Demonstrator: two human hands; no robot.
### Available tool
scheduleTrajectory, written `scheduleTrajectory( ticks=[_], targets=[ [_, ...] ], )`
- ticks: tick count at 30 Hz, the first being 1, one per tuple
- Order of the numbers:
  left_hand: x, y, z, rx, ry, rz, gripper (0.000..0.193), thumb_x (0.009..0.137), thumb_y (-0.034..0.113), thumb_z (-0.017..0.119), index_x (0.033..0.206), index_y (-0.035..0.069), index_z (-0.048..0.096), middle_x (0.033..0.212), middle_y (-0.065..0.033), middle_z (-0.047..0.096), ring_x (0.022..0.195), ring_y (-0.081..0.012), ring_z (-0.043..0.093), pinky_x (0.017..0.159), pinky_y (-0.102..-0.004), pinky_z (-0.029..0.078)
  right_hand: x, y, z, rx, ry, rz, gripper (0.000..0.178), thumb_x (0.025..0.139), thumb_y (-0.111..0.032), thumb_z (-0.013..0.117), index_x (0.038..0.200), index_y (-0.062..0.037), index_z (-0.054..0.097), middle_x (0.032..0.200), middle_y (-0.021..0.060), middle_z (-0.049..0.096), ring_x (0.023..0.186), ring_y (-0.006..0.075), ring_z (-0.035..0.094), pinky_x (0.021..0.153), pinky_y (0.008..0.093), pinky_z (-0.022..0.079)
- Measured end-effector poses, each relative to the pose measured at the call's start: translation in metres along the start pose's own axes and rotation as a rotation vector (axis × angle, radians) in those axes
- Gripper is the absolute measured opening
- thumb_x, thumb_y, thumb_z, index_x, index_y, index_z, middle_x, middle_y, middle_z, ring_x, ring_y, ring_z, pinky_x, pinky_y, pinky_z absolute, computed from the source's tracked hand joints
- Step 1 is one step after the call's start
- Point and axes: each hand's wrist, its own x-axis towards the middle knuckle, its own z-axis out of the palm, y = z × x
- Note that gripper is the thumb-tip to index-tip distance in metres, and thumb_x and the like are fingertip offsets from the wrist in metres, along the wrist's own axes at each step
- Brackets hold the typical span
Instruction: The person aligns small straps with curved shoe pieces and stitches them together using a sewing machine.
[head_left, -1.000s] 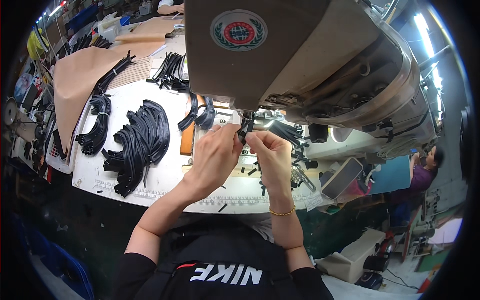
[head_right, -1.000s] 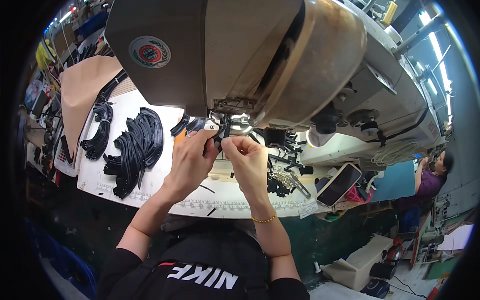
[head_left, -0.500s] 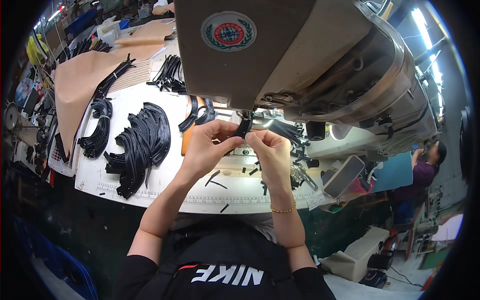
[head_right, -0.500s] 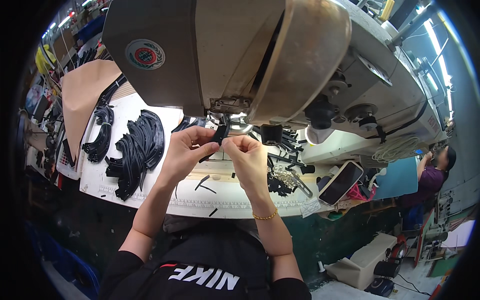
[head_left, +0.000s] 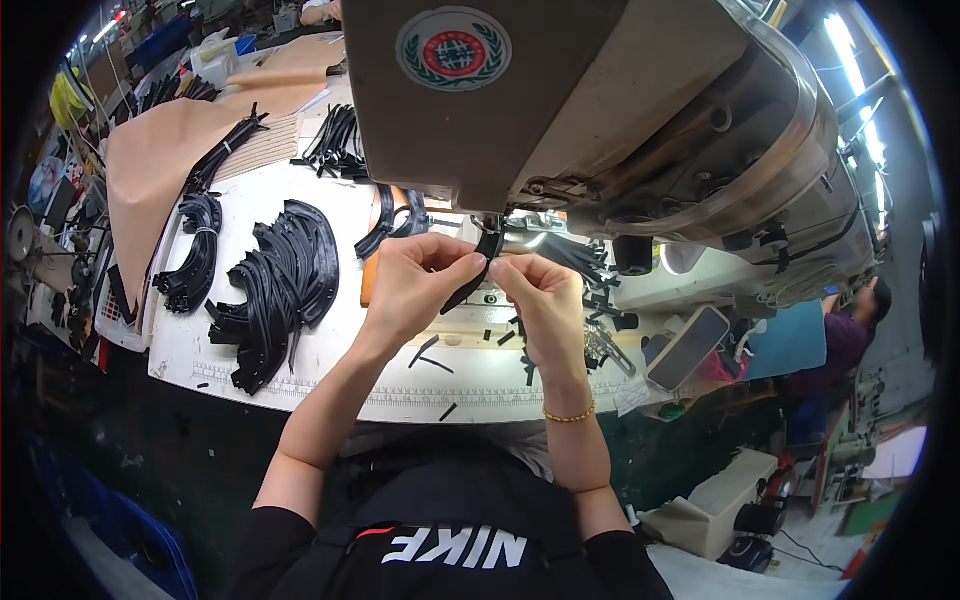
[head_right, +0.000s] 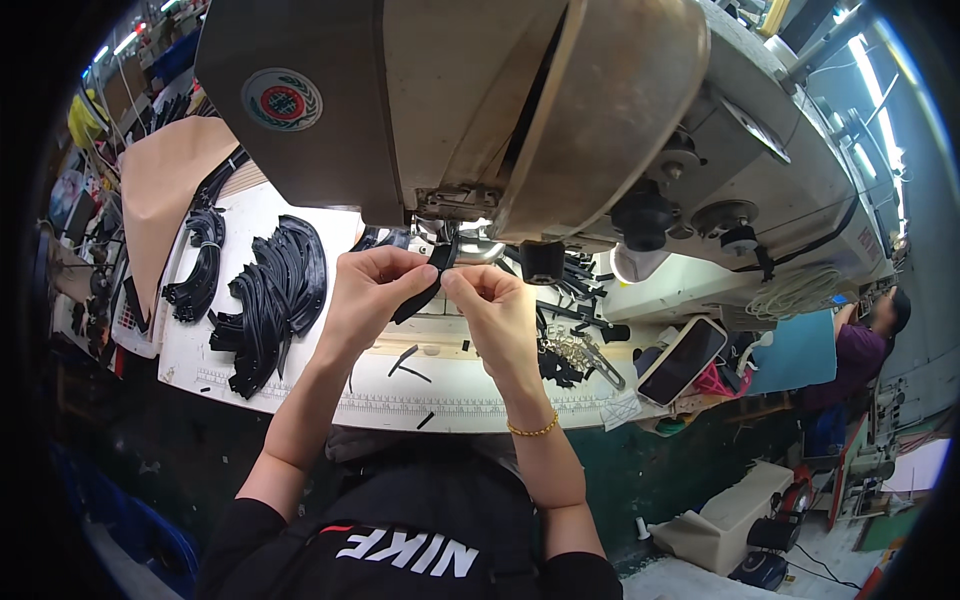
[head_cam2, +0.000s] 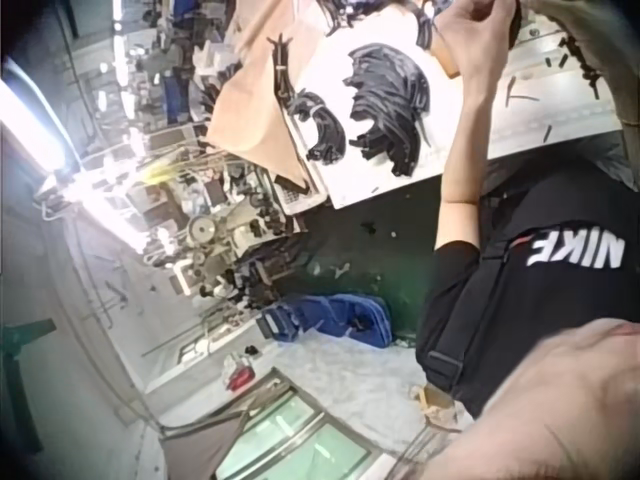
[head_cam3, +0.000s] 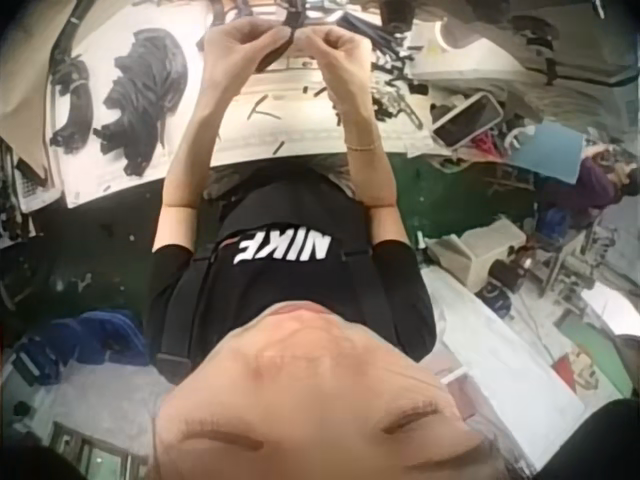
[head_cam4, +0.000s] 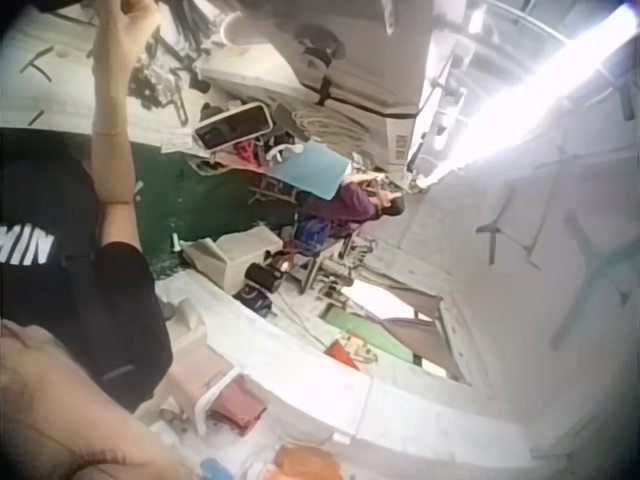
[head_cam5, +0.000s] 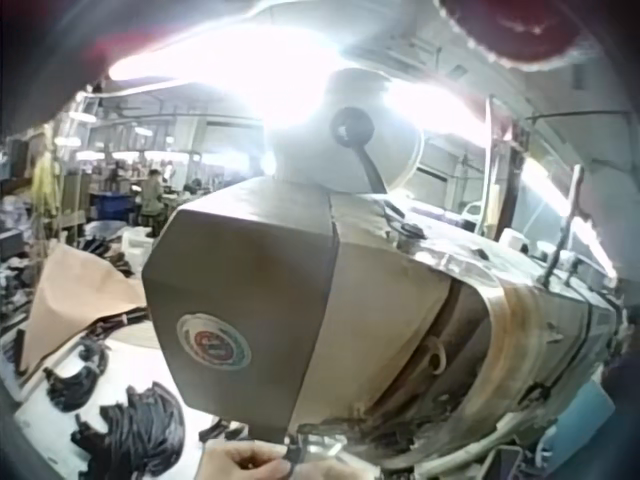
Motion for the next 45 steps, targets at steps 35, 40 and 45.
scheduleTrajectory(
  ticks=[35, 40, 45],
  targets=[
    [0.011, -0.01, 0.017, -0.229, 0.015, 0.001, 0.01, 0.08, 0.006, 0.065, 0.079, -0.002, 0.058, 0.063, 0.0005, 0.057, 0.049, -0.0005, 0.049, 0.041, -0.0142, 0.039, 0.042, 0.044, -0.047, 0.256, 0.351, -0.475, 0.029, 0.09, -0.024, 0.051, 0.078, 0.0003, 0.059, 0.06, 0.0014, 0.044, 0.058, 0.0101, 0.044, 0.066, 0.0202, 0.038],
    [0.009, -0.006, 0.021, -0.18, 0.076, -0.006, 0.012, 0.082, 0.009, 0.062, 0.08, -0.002, 0.057, 0.062, 0.0012, 0.057, 0.048, 0.0002, 0.048, 0.038, -0.0137, 0.039, -0.002, -0.002, -0.057, -0.5, 0.454, -0.843, 0.015, 0.087, -0.015, 0.053, 0.084, -0.0019, 0.06, 0.077, 0.0012, 0.056, 0.078, 0.0119, 0.053, 0.074, 0.0228, 0.041],
    [0.017, -0.012, 0.023, -0.114, 0.147, 0.005, 0.015, 0.082, 0.01, 0.063, 0.083, -0.003, 0.058, 0.065, -0.0015, 0.06, 0.051, -0.0015, 0.052, 0.039, -0.0148, 0.042, -0.023, -0.026, -0.139, -1.011, 1.348, -0.975, 0.025, 0.092, -0.017, 0.047, 0.095, 0.0047, 0.059, 0.102, 0.0149, 0.06, 0.092, 0.0277, 0.057, 0.086, 0.0389, 0.043]
  ],
)
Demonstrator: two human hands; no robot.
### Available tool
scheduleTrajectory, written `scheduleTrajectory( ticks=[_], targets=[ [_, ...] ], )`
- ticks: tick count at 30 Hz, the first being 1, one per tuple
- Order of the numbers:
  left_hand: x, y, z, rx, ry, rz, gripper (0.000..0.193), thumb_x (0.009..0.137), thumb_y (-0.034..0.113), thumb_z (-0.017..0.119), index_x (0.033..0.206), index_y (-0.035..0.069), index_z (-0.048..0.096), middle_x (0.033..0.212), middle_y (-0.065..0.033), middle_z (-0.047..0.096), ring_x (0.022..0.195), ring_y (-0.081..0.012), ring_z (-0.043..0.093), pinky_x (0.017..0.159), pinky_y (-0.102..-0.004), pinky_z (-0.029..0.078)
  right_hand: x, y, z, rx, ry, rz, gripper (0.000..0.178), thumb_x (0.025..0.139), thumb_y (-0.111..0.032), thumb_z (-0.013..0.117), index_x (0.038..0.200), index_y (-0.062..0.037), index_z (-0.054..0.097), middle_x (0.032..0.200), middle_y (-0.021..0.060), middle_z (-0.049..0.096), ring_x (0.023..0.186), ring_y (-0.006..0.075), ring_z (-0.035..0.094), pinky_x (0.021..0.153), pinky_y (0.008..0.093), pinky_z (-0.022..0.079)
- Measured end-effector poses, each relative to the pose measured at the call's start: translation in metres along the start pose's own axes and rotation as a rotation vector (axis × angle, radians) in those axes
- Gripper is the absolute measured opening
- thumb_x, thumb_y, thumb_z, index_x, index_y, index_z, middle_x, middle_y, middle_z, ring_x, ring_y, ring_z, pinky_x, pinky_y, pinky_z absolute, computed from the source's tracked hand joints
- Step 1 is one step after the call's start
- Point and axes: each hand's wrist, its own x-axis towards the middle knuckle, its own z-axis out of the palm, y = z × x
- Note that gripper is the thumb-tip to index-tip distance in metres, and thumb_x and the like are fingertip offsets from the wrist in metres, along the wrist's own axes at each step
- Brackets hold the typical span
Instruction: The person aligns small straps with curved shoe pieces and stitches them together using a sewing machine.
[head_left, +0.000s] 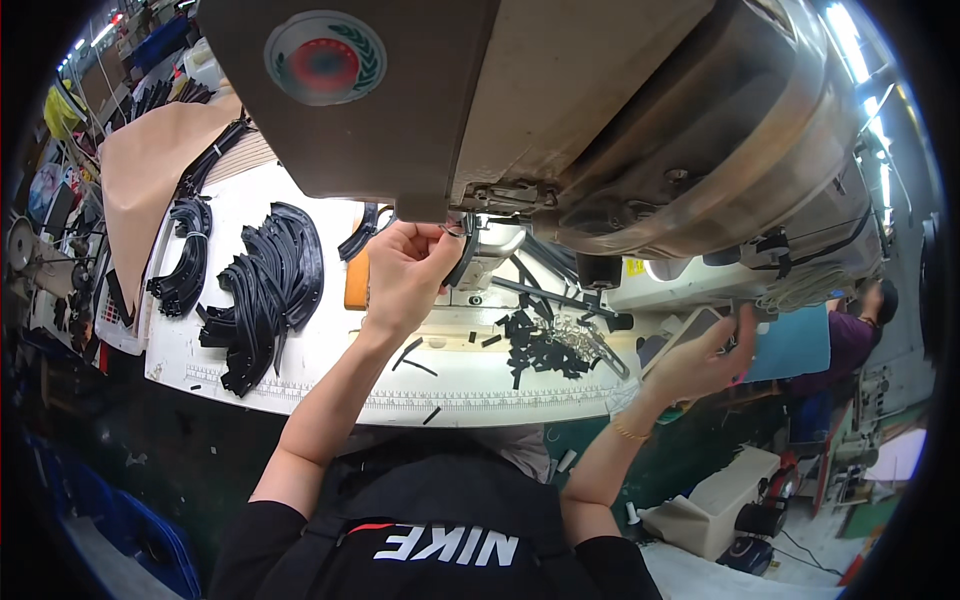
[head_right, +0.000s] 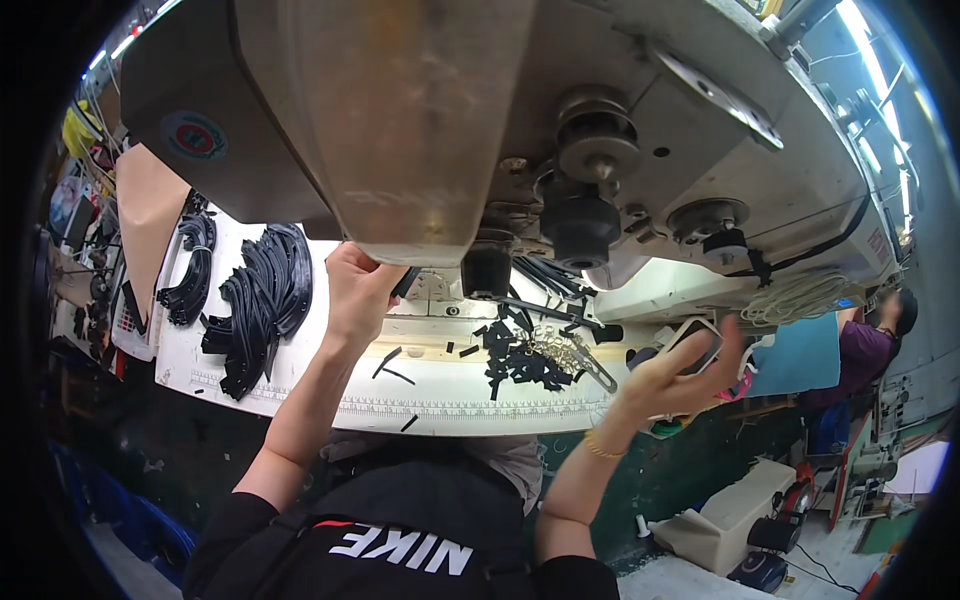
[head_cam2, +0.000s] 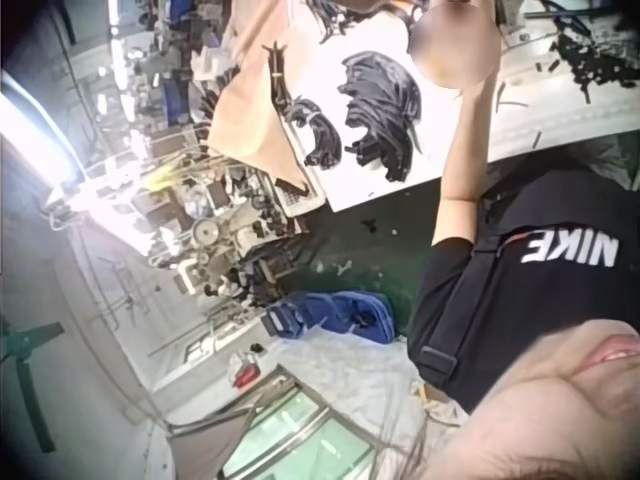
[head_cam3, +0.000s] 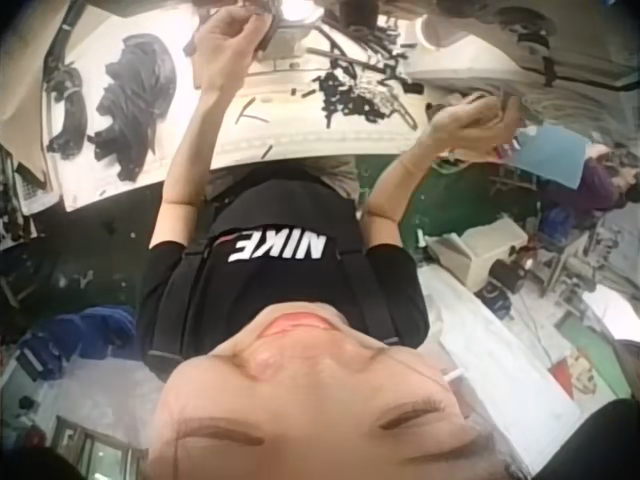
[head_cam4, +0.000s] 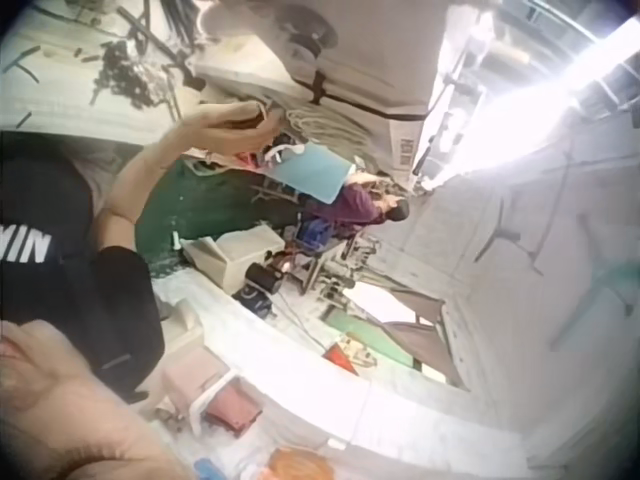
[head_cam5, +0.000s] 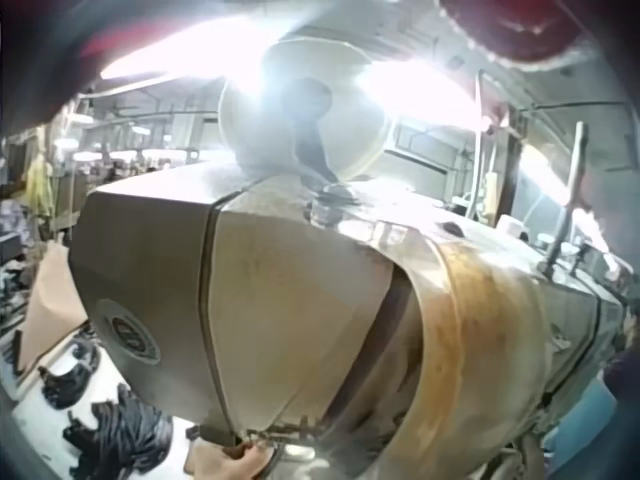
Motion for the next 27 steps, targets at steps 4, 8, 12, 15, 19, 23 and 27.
scheduleTrajectory(
  ticks=[4, 8, 12, 15, 19, 23, 27],
  targets=[
    [-0.002, 0.005, 0.007, -0.006, 0.02, 0.017, 0.015, 0.082, 0.01, 0.062, 0.083, -0.004, 0.058, 0.064, -0.0018, 0.059, 0.051, -0.0017, 0.052, 0.04, -0.0149, 0.041, 0.013, 0.043, 0.005, -0.204, -0.173, -0.233, 0.028, 0.093, -0.018, 0.045, 0.1, 0.0047, 0.059, 0.104, 0.0161, 0.06, 0.099, 0.0314, 0.055, 0.088, 0.0401, 0.043],
    [-0.006, -0.001, 0.006, -0.025, 0.024, 0.032, 0.016, 0.082, 0.011, 0.062, 0.083, -0.004, 0.057, 0.064, -0.0015, 0.059, 0.05, -0.0017, 0.051, 0.041, -0.015, 0.041, 0.006, 0.042, 0.01, -0.12, -0.188, -0.177, 0.029, 0.094, -0.017, 0.041, 0.099, 0.0048, 0.06, 0.106, 0.0166, 0.06, 0.103, 0.0332, 0.053, 0.091, 0.0408, 0.041],
    [-0.005, 0.005, 0.007, 0.0, 0.035, 0.023, 0.016, 0.082, 0.011, 0.062, 0.085, -0.004, 0.057, 0.064, -0.0013, 0.058, 0.051, -0.0013, 0.05, 0.042, -0.0157, 0.042, 0.0, 0.019, 0.005, -0.121, -0.101, -0.226, 0.031, 0.094, -0.018, 0.04, 0.094, 0.0039, 0.062, 0.107, 0.015, 0.06, 0.105, 0.0318, 0.051, 0.089, 0.0398, 0.04],
    [-0.001, 0.002, 0.004, -0.026, -0.004, 0.027, 0.014, 0.081, 0.01, 0.062, 0.086, -0.003, 0.058, 0.065, -0.0009, 0.058, 0.051, -0.0013, 0.05, 0.042, -0.0153, 0.041, -0.037, -0.029, 0.004, 0.116, -0.202, -0.305, 0.027, 0.093, -0.018, 0.043, 0.093, 0.0012, 0.062, 0.097, 0.0117, 0.061, 0.095, 0.0273, 0.053, 0.081, 0.0394, 0.041],
    [0.009, 0.006, -0.023, -0.006, -0.183, -0.044, 0.013, 0.079, 0.012, 0.065, 0.083, 0.0, 0.063, 0.067, 0.0002, 0.059, 0.051, -0.0011, 0.046, 0.043, -0.0149, 0.035, -0.056, -0.091, 0.024, 0.558, -0.5, -0.363, 0.018, 0.089, -0.014, 0.052, 0.089, 0.0011, 0.061, 0.084, 0.0101, 0.06, 0.079, 0.0233, 0.054, 0.075, 0.0377, 0.041],
    [0.017, 0.018, -0.029, 0.068, -0.282, -0.165, 0.012, 0.079, 0.014, 0.066, 0.082, 0.002, 0.067, 0.064, 0.0004, 0.059, 0.049, -0.0015, 0.044, 0.043, -0.0151, 0.033, -0.084, -0.083, 0.037, 0.599, -0.638, -0.065, 0.02, 0.081, -0.011, 0.058, 0.097, -0.0006, 0.064, 0.084, 0.0154, 0.059, 0.081, 0.0275, 0.048, 0.074, 0.0369, 0.04],
    [0.016, 0.015, -0.029, 0.032, -0.242, -0.148, 0.011, 0.079, 0.013, 0.067, 0.079, 0.001, 0.068, 0.062, -0.0017, 0.058, 0.047, -0.0023, 0.043, 0.042, -0.0167, 0.032, -0.094, -0.077, 0.026, 0.42, -0.514, -0.137, 0.024, 0.076, -0.012, 0.061, 0.098, -0.0028, 0.065, 0.1, 0.017, 0.053, 0.093, 0.0281, 0.042, 0.083, 0.0364, 0.033]
  ],
)
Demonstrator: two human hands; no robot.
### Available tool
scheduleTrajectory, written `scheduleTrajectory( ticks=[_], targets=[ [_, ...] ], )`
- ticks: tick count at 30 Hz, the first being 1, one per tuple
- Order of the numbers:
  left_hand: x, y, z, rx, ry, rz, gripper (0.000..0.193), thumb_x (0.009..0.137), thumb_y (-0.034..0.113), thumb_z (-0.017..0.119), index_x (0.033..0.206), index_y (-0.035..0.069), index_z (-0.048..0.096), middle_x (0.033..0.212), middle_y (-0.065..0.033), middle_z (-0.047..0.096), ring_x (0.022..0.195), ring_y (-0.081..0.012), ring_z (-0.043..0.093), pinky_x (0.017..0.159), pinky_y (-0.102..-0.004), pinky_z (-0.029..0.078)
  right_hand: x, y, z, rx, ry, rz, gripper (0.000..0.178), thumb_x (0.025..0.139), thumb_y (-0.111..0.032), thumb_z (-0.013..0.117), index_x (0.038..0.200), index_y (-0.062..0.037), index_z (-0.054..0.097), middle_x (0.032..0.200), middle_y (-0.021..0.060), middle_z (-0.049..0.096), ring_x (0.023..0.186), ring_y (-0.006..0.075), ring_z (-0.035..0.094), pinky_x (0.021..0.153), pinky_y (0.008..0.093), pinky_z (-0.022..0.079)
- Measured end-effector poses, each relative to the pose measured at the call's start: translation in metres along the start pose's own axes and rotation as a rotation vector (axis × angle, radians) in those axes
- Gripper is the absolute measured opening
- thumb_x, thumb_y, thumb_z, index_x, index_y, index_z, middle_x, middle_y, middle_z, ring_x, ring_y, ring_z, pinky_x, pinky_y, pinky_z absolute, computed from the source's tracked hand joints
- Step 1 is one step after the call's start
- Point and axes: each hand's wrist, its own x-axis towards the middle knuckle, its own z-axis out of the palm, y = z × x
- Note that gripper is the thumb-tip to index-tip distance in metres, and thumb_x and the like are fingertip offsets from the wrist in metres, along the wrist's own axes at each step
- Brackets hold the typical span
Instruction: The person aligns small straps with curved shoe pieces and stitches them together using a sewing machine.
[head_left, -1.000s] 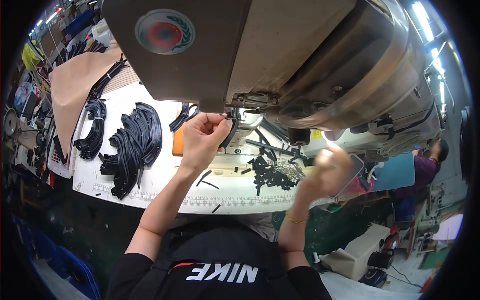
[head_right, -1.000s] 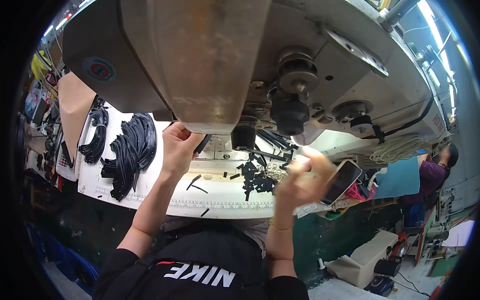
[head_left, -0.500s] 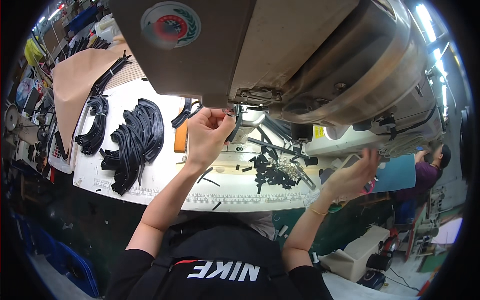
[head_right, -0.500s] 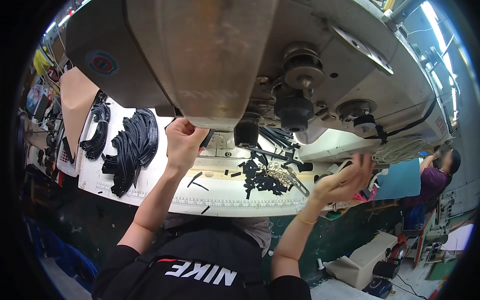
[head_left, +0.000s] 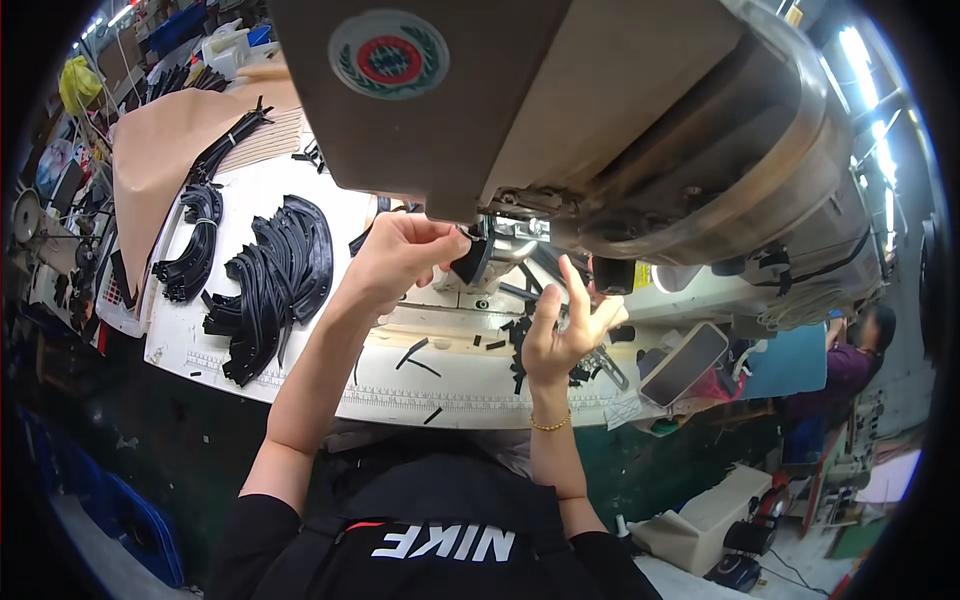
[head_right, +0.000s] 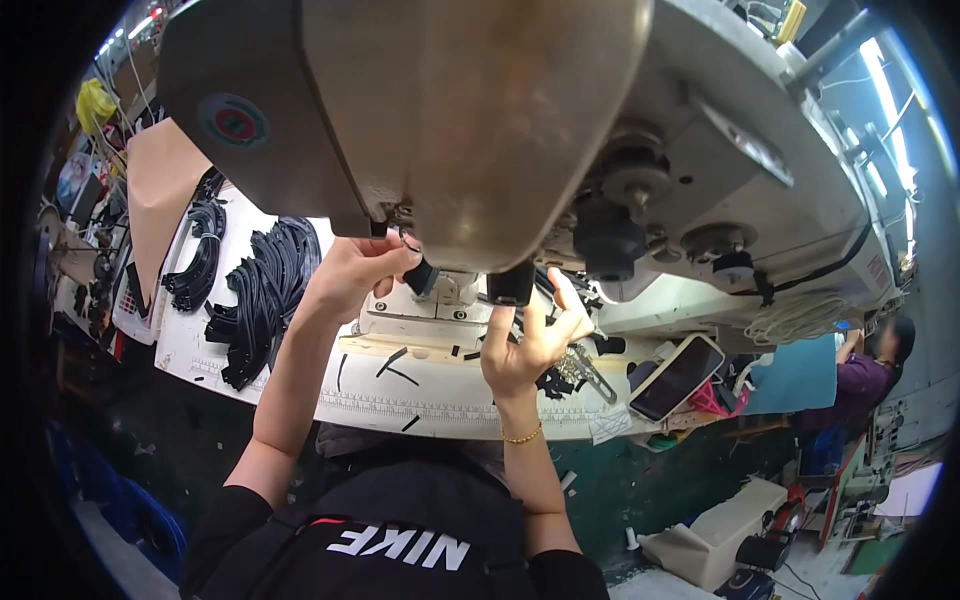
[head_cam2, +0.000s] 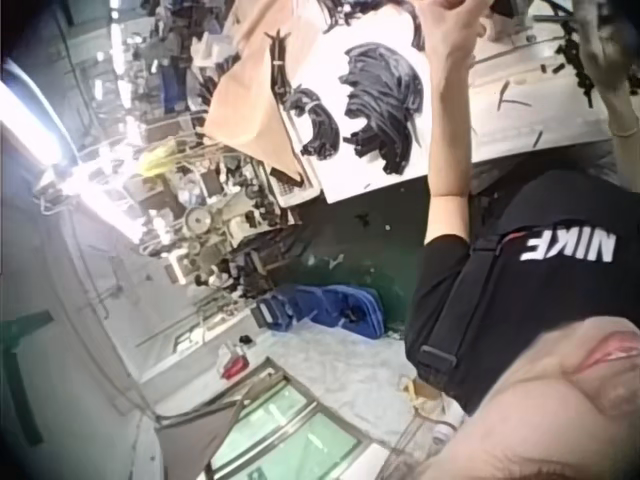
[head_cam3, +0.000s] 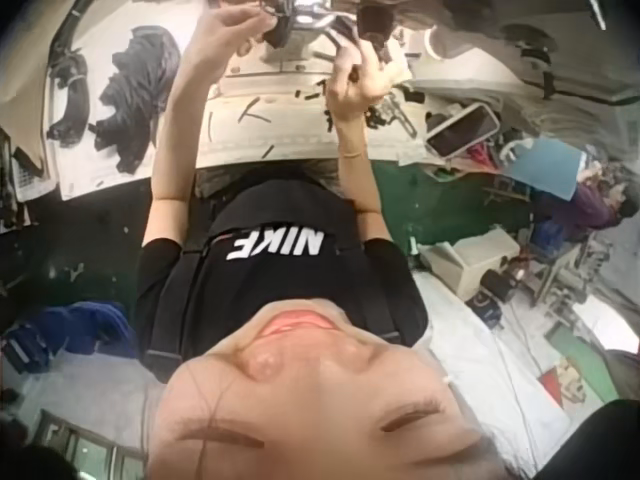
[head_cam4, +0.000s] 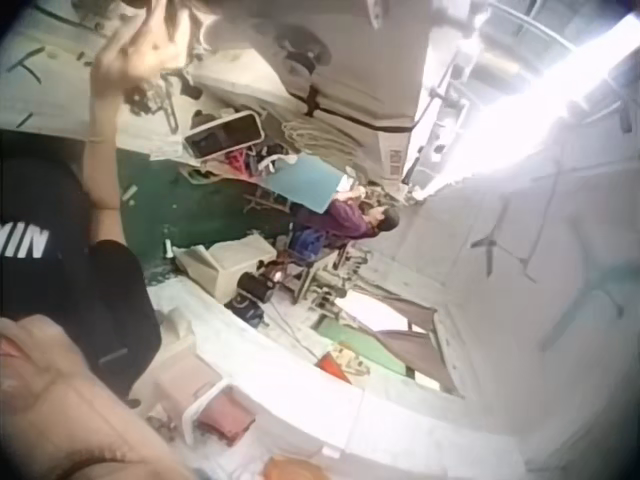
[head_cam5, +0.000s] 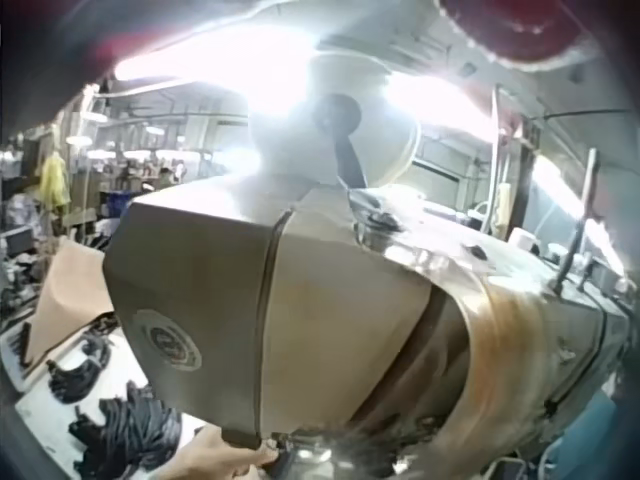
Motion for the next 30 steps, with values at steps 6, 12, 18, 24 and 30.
scheduleTrajectory(
  ticks=[6, 12, 18, 24, 30],
  targets=[
    [0.012, 0.002, 0.01, -0.155, 0.111, 0.027, 0.007, 0.076, 0.003, 0.063, 0.071, 0.0, 0.064, 0.06, -0.0041, 0.056, 0.044, -0.0042, 0.042, 0.039, -0.0179, 0.03, -0.012, 0.016, -0.002, 0.102, -0.066, 0.178, 0.018, 0.071, -0.006, 0.064, 0.088, 0.0, 0.065, 0.096, 0.0136, 0.053, 0.094, 0.0268, 0.045, 0.079, 0.0354, 0.04],
    [0.024, -0.001, 0.015, -0.295, 0.196, 0.103, 0.004, 0.077, -0.002, 0.055, 0.073, 0.0, 0.056, 0.064, -0.0054, 0.053, 0.049, -0.0072, 0.045, 0.039, -0.0201, 0.033, -0.012, 0.02, -0.001, 0.127, -0.074, 0.223, 0.017, 0.072, -0.007, 0.064, 0.087, -0.001, 0.065, 0.094, 0.0121, 0.053, 0.093, 0.0255, 0.047, 0.081, 0.0357, 0.04],
    [0.045, -0.018, 0.0, -0.063, 0.231, 0.113, 0.018, 0.081, 0.003, 0.056, 0.097, -0.002, 0.051, 0.092, -0.0064, 0.053, 0.079, -0.0131, 0.055, 0.06, -0.0286, 0.05, -0.015, 0.022, -0.004, 0.144, -0.032, 0.222, 0.01, 0.077, -0.004, 0.061, 0.086, -0.001, 0.064, 0.093, 0.0109, 0.053, 0.09, 0.0227, 0.052, 0.081, 0.0327, 0.041],
    [0.099, 0.052, -0.014, 0.051, 0.037, 0.277, 0.011, 0.079, 0.005, 0.06, 0.089, 0.0, 0.057, 0.082, -0.0047, 0.057, 0.07, -0.0109, 0.055, 0.059, -0.026, 0.048, -0.018, 0.025, -0.01, 0.2, -0.037, 0.299, 0.006, 0.079, -0.001, 0.061, 0.082, 0.0014, 0.065, 0.079, 0.0092, 0.052, 0.075, 0.0201, 0.054, 0.069, 0.0309, 0.044],
    [0.147, 0.098, -0.056, 0.12, -0.099, 0.354, 0.006, 0.078, 0.006, 0.063, 0.081, 0.002, 0.064, 0.071, -0.0031, 0.061, 0.061, -0.0087, 0.054, 0.058, -0.0234, 0.046, -0.024, 0.026, -0.01, 0.227, -0.15, 0.266, 0.004, 0.08, -0.001, 0.06, 0.08, 0.0024, 0.062, 0.082, 0.0097, 0.055, 0.075, 0.0186, 0.054, 0.068, 0.0298, 0.045]
  ],
)
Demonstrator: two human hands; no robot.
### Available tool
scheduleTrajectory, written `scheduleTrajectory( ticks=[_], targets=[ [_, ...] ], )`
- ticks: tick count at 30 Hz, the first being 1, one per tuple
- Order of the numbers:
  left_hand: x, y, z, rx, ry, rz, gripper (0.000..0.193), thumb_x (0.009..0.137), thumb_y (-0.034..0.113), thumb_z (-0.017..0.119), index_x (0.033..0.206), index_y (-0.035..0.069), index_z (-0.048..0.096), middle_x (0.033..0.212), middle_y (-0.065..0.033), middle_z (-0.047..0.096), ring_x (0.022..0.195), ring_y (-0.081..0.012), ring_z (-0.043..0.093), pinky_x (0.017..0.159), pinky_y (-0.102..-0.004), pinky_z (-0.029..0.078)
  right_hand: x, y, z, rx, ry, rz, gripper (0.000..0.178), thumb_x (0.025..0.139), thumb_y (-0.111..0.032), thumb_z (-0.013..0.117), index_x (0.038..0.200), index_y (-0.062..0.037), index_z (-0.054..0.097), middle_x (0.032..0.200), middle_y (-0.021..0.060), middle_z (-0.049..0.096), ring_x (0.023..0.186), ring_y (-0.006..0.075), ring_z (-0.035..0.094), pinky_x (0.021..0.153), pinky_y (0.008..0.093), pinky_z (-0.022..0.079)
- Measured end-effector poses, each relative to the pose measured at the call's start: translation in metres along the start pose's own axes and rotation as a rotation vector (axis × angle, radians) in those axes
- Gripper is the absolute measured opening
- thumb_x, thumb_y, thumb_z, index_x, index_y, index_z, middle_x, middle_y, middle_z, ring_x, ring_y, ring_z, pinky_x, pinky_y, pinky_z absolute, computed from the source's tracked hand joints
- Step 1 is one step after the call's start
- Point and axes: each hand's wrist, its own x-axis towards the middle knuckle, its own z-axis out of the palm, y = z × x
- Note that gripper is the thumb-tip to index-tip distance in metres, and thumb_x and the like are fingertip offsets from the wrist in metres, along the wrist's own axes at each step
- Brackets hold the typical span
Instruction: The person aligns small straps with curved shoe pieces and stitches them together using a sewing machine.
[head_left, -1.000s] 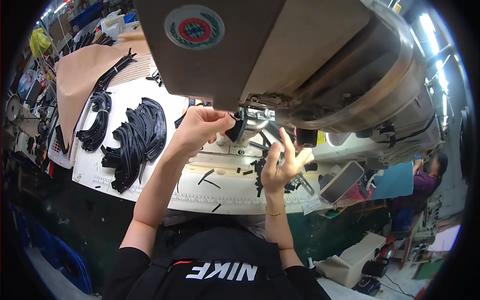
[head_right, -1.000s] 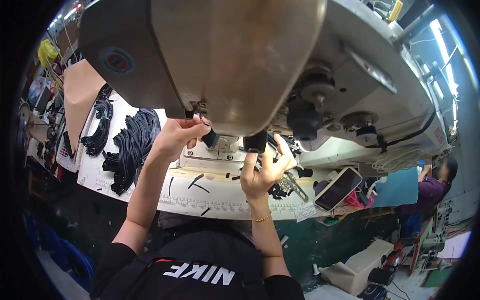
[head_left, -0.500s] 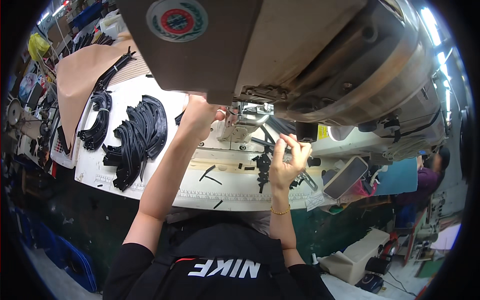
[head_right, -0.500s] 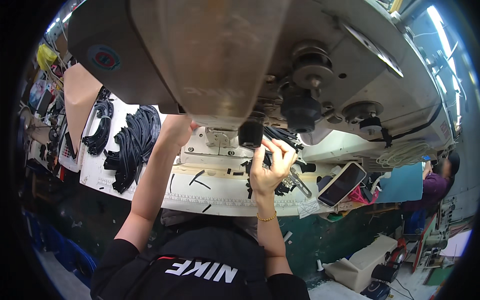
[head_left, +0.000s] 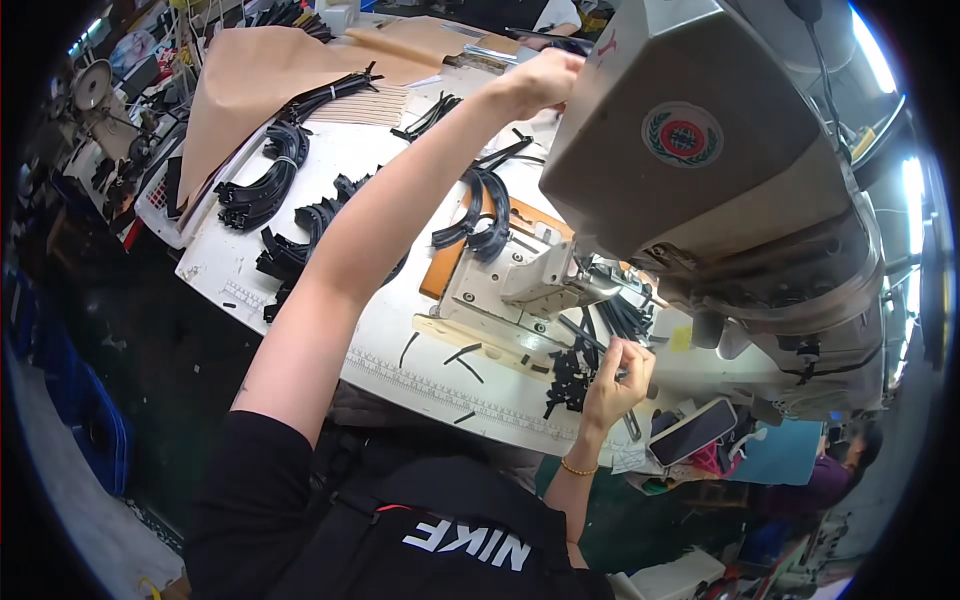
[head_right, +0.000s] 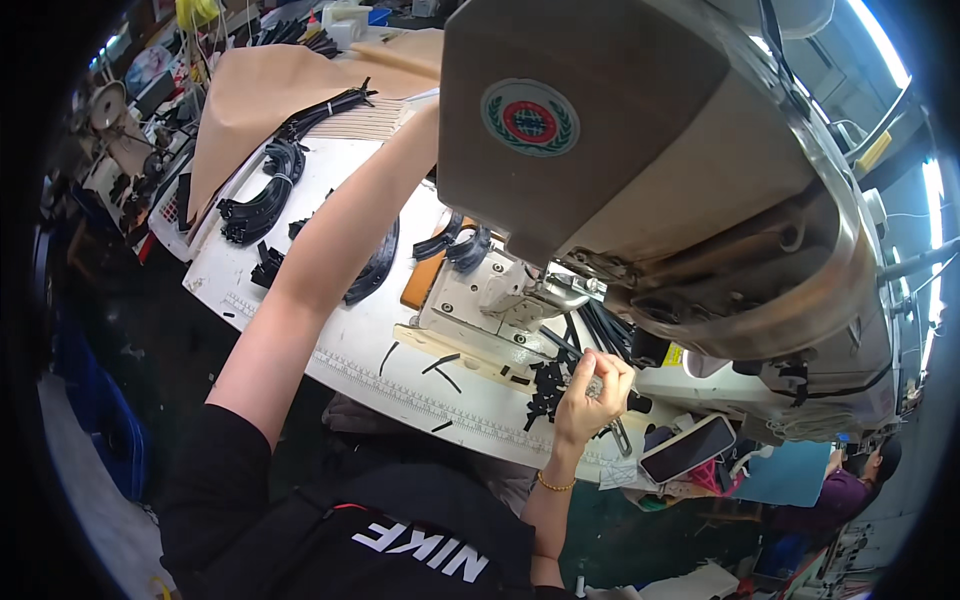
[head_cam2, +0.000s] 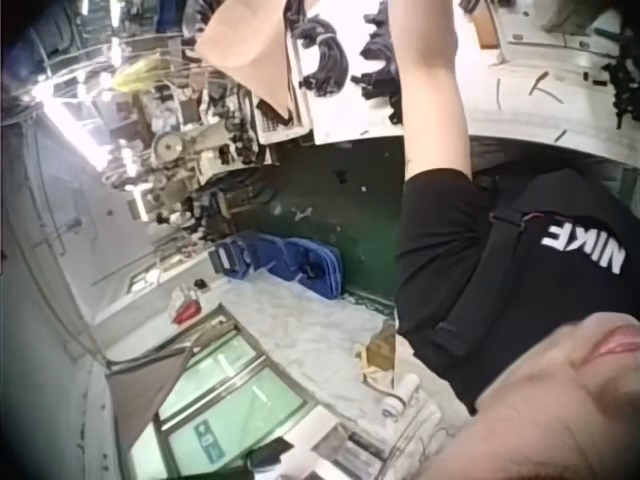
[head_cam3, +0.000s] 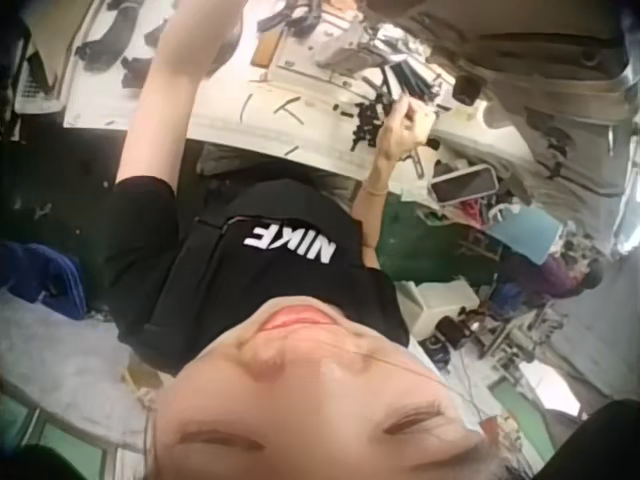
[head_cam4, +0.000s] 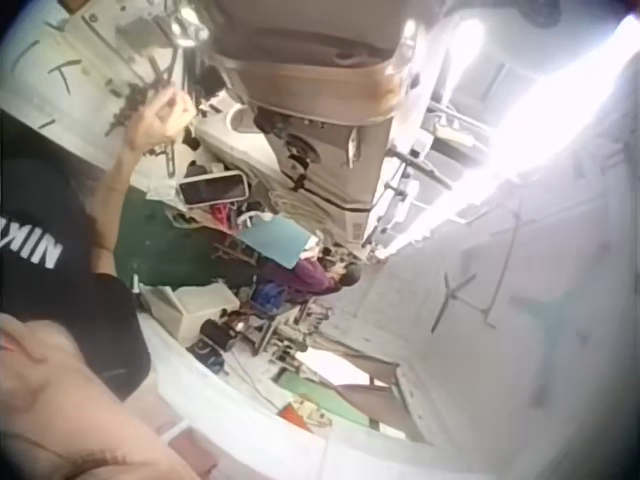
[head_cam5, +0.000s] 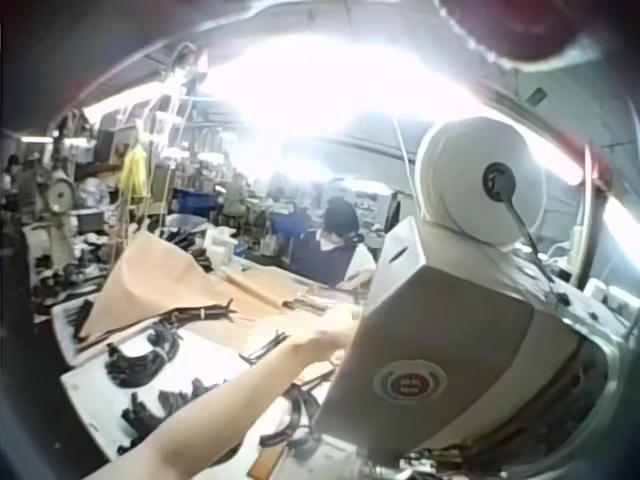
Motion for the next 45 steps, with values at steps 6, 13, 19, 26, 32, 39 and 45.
scheduleTrajectory(
  ticks=[6, 13, 19, 26, 32, 39, 45],
  targets=[
    [-0.066, -0.132, -0.003, 0.077, 0.065, -0.351, 0.025, 0.077, 0.019, 0.071, 0.061, 0.003, 0.059, 0.059, -0.0043, 0.057, 0.048, -0.0098, 0.049, 0.046, -0.0233, 0.039, -0.008, -0.003, 0.005, -0.022, -0.081, 0.03, 0.003, 0.08, -0.002, 0.061, 0.079, 0.0009, 0.062, 0.082, 0.0087, 0.055, 0.067, 0.0156, 0.053, 0.06, 0.0261, 0.044],
    [-0.132, -0.149, -0.002, 0.668, 0.263, -0.121, 0.028, 0.073, 0.026, 0.072, 0.065, 0.0, 0.063, 0.062, -0.015, 0.061, 0.055, -0.0215, 0.06, 0.055, -0.0306, 0.047, -0.008, -0.012, 0.012, 0.006, -0.229, -0.027, 0.003, 0.079, -0.002, 0.063, 0.078, 0.0006, 0.061, 0.078, 0.0078, 0.055, 0.066, 0.015, 0.053, 0.059, 0.0256, 0.044],
    [-0.223, -0.085, -0.059, 1.485, 0.859, -0.366, 0.05, 0.072, 0.039, 0.071, 0.093, -0.005, 0.059, 0.09, -0.0188, 0.059, 0.088, -0.0356, 0.06, 0.072, -0.0428, 0.049, -0.019, -0.004, 0.005, -0.011, -0.23, 0.039, 0.002, 0.079, 0.0, 0.063, 0.079, 0.0016, 0.062, 0.081, 0.0087, 0.056, 0.066, 0.0143, 0.053, 0.057, 0.025, 0.044],
    [-0.279, -0.094, -0.106, 1.072, 0.869, -0.844, 0.062, 0.069, 0.041, 0.074, 0.1, -0.01, 0.055, 0.094, -0.0247, 0.061, 0.089, -0.0372, 0.061, 0.079, -0.0397, 0.049, -0.019, -0.02, 0.019, 0.071, -0.337, -0.023, 0.001, 0.078, 0.002, 0.061, 0.078, 0.0023, 0.062, 0.079, 0.0072, 0.055, 0.059, 0.0112, 0.05, 0.054, 0.0234, 0.041],
    [-0.282, -0.095, -0.113, 0.94, 1.261, -0.33, 0.041, 0.067, 0.015, 0.078, 0.095, -0.002, 0.054, 0.081, -0.0156, 0.062, 0.07, -0.0237, 0.06, 0.065, -0.0332, 0.048, -0.022, -0.031, 0.015, 0.102, -0.335, -0.034, 0.001, 0.076, 0.002, 0.063, 0.077, 0.0012, 0.062, 0.079, 0.0088, 0.056, 0.062, 0.0139, 0.054, 0.052, 0.024, 0.044],
    [-0.274, -0.045, -0.077, 0.748, 0.861, -0.367, 0.022, 0.075, 0.011, 0.071, 0.072, -0.004, 0.056, 0.06, -0.0044, 0.055, 0.056, -0.0089, 0.045, 0.051, -0.0265, 0.038, -0.03, -0.045, 0.032, 0.201, -0.416, -0.058, 0.004, 0.075, -0.002, 0.065, 0.077, -0.001, 0.062, 0.079, 0.0086, 0.056, 0.06, 0.0159, 0.054, 0.052, 0.0257, 0.045],
    [-0.27, -0.025, -0.015, 0.868, 0.653, -0.295, 0.025, 0.089, 0.016, 0.05, 0.081, -0.005, 0.061, 0.069, -0.014, 0.06, 0.061, -0.0222, 0.055, 0.06, -0.032, 0.043, -0.027, -0.091, 0.049, 0.42, -0.482, 0.047, 0.008, 0.08, -0.008, 0.063, 0.081, -0.0008, 0.061, 0.075, 0.008, 0.054, 0.056, 0.0154, 0.05, 0.05, 0.0265, 0.041]
  ],
)
